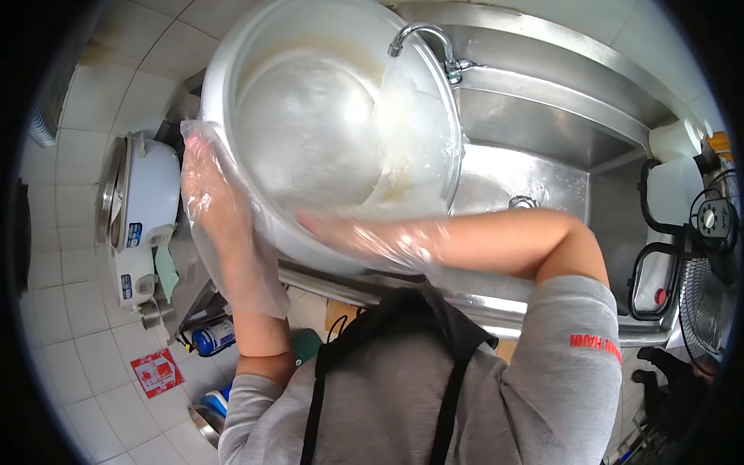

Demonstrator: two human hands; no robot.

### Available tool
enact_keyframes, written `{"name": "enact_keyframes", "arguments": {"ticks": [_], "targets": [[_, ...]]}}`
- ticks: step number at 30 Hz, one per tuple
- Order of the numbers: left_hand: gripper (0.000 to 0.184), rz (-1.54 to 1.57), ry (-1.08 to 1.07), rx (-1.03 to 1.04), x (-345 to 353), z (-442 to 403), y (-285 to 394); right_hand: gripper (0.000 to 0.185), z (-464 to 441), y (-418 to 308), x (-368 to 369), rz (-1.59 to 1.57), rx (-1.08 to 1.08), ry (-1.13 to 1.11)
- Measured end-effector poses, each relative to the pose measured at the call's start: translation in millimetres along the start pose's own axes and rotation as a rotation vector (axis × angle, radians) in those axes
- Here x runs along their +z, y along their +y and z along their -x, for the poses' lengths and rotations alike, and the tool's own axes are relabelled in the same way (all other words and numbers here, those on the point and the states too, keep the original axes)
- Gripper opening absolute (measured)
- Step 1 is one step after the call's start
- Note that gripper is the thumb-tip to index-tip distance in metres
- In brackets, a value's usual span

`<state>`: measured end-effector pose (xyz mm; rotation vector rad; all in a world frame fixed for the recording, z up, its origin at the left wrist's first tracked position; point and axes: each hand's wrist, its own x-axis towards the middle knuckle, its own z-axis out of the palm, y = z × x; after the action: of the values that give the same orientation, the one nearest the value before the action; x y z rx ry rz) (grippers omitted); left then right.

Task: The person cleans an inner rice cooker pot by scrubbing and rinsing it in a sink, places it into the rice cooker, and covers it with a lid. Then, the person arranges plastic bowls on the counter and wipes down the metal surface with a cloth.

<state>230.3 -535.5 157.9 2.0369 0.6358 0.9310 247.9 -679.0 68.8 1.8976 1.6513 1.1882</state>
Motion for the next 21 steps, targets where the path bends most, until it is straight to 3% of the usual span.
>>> {"name": "enact_keyframes", "arguments": {"ticks": [2, 3, 4, 7, 12, 14, 17, 21], "targets": [[0.039, -0.011, -0.022, 0.084, -1.8, -4.0, -9.2, 0.058, 22.6, -8.9, 18.5, -0.743, -0.082, -0.191], [0.039, 0.007, -0.029, 0.038, -2.2, -2.2, -6.1, 0.058, 28.7, -12.4, 34.5, -1.095, -0.106, -0.391], [0.039, 0.029, -0.034, -0.004, -1.6, 0.0, 0.1, 0.058, 36.6, -10.8, 51.4, -1.27, -0.1, -0.579], [0.04, 0.014, -0.057, -0.025, -3.5, 2.3, 3.6, 0.057, 56.4, 7.5, 101.5, -1.309, 0.077, -0.856], [0.042, -0.032, -0.054, 0.004, -4.6, 2.1, -2.4, 0.057, 61.1, 11.4, 177.2, -1.218, 0.786, -0.54], [0.043, -0.062, -0.046, 0.032, -5.0, 1.1, -3.2, 0.056, 53.1, -8.3, 197.1, -1.259, 0.958, -0.44], [0.045, 0.021, -0.096, 0.013, -6.2, -1.2, -1.5, 0.056, 39.5, -46.5, 198.3, -1.357, 1.013, -0.467], [0.046, 0.053, -0.079, -0.032, -5.1, 2.8, 7.8, 0.055, 5.6, -78.1, 131.5, -1.535, 0.806, -0.628]]}}
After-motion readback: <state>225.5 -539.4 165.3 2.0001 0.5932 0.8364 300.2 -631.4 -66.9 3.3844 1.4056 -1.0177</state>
